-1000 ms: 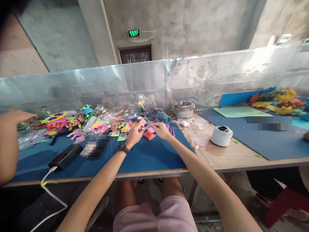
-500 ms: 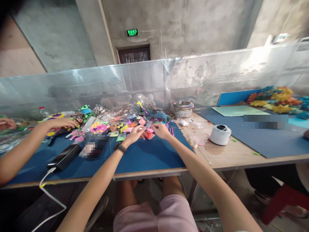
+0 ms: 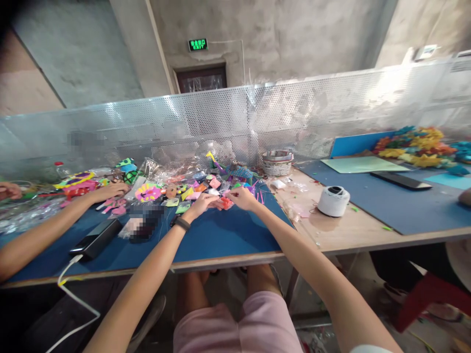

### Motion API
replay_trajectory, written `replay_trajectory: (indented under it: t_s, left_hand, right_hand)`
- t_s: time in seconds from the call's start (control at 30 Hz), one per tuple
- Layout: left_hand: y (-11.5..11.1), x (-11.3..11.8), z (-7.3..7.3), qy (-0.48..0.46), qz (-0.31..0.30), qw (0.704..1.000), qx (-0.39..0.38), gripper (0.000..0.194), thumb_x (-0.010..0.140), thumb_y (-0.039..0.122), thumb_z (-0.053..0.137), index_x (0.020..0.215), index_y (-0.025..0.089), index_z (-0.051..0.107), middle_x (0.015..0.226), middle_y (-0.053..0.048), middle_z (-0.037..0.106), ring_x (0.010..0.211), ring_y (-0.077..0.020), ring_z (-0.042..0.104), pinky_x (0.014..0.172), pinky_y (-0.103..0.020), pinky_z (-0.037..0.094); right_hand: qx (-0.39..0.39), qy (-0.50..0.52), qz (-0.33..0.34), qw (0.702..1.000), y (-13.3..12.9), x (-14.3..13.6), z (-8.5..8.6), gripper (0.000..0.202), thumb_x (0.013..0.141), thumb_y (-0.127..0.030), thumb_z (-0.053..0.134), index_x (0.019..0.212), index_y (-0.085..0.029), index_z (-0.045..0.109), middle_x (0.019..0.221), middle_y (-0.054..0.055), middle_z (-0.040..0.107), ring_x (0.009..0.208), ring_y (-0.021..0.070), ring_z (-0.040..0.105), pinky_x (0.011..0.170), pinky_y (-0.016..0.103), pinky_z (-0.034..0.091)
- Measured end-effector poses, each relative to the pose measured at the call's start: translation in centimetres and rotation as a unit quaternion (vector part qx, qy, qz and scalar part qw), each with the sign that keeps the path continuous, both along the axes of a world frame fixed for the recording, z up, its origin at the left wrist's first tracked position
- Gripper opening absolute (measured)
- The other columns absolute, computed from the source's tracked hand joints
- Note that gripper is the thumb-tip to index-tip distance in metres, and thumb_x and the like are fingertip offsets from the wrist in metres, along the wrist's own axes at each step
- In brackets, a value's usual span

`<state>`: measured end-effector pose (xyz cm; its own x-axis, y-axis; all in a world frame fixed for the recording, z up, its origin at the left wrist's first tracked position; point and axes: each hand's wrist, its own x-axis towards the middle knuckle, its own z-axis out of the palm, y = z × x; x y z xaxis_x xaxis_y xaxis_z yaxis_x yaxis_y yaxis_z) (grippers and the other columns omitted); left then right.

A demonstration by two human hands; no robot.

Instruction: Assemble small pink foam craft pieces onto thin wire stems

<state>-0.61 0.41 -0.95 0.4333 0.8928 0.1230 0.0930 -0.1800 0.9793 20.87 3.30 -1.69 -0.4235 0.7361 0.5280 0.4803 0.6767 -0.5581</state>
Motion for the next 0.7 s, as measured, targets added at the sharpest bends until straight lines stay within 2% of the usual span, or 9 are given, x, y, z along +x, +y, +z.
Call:
replay_trajectory:
  t_s: [0.1, 0.2, 0.33, 0.47, 0.57, 0.7]
  left_hand:
    - [0.0, 0.0, 0.1, 0.010, 0.013, 0.998, 0.053, 0.040, 0.079, 0.054, 0.068, 0.070, 0.014, 0.070, 0.066, -0.006, 0.069, 0.066, -0.0210, 0.067, 0.070, -0.034, 0.054]
    - [0.1, -0.2, 0.0, 0.041, 0.054, 0.986, 0.154, 0.043, 0.082, 0.053, 0.067, 0.064, 0.014, 0.065, 0.063, -0.003, 0.064, 0.062, -0.0160, 0.059, 0.064, -0.028, 0.047]
    - [0.4, -0.7, -0.1, 0.074, 0.104, 0.965, 0.227, 0.046, 0.085, 0.052, 0.064, 0.060, 0.014, 0.058, 0.056, 0.002, 0.052, 0.055, -0.0106, 0.046, 0.056, -0.024, 0.035]
    - [0.6, -0.7, -0.2, 0.076, 0.114, 0.964, 0.229, 0.043, 0.085, 0.053, 0.063, 0.067, 0.015, 0.062, 0.062, 0.000, 0.057, 0.061, -0.0133, 0.050, 0.059, -0.025, 0.038]
    - [0.6, -0.6, -0.1, 0.060, 0.111, 0.970, 0.207, 0.042, 0.085, 0.054, 0.062, 0.069, 0.015, 0.063, 0.067, -0.003, 0.060, 0.069, -0.0165, 0.056, 0.065, -0.027, 0.044]
    - [0.6, -0.5, -0.1, 0.004, 0.079, 0.984, 0.161, 0.040, 0.084, 0.052, 0.064, 0.068, 0.016, 0.059, 0.070, -0.002, 0.059, 0.072, -0.0164, 0.057, 0.071, -0.028, 0.048]
  right_hand:
    - [-0.001, -0.012, 0.022, 1.000, 0.0, -0.1, -0.1, 0.050, 0.094, -0.051, 0.045, 0.059, -0.017, 0.053, 0.057, -0.001, 0.048, 0.058, 0.0113, 0.041, 0.055, 0.025, 0.029]
    - [-0.027, 0.005, 0.040, 0.999, 0.0, -0.4, -0.1, 0.051, 0.094, -0.056, 0.042, 0.062, -0.017, 0.050, 0.057, -0.002, 0.044, 0.057, 0.0105, 0.039, 0.053, 0.024, 0.029]
    - [-0.132, 0.057, 0.090, 0.985, -0.1, -0.7, 0.0, 0.051, 0.092, -0.064, 0.045, 0.070, -0.018, 0.053, 0.058, -0.003, 0.045, 0.051, 0.0096, 0.039, 0.046, 0.022, 0.033]
    - [-0.270, 0.117, 0.127, 0.947, -0.3, -0.8, 0.0, 0.046, 0.089, -0.063, 0.054, 0.076, -0.019, 0.055, 0.055, -0.005, 0.043, 0.042, 0.0076, 0.035, 0.040, 0.022, 0.039]
    - [-0.333, 0.151, 0.151, 0.919, -0.5, -0.9, -0.1, 0.041, 0.089, -0.060, 0.057, 0.080, -0.019, 0.057, 0.060, -0.003, 0.050, 0.039, 0.0063, 0.034, 0.038, 0.023, 0.042]
    - [-0.411, 0.200, 0.181, 0.871, -1.2, -1.4, 0.0, 0.037, 0.090, -0.054, 0.060, 0.105, -0.021, 0.062, 0.076, 0.002, 0.064, 0.045, 0.0084, 0.046, 0.043, 0.023, 0.047]
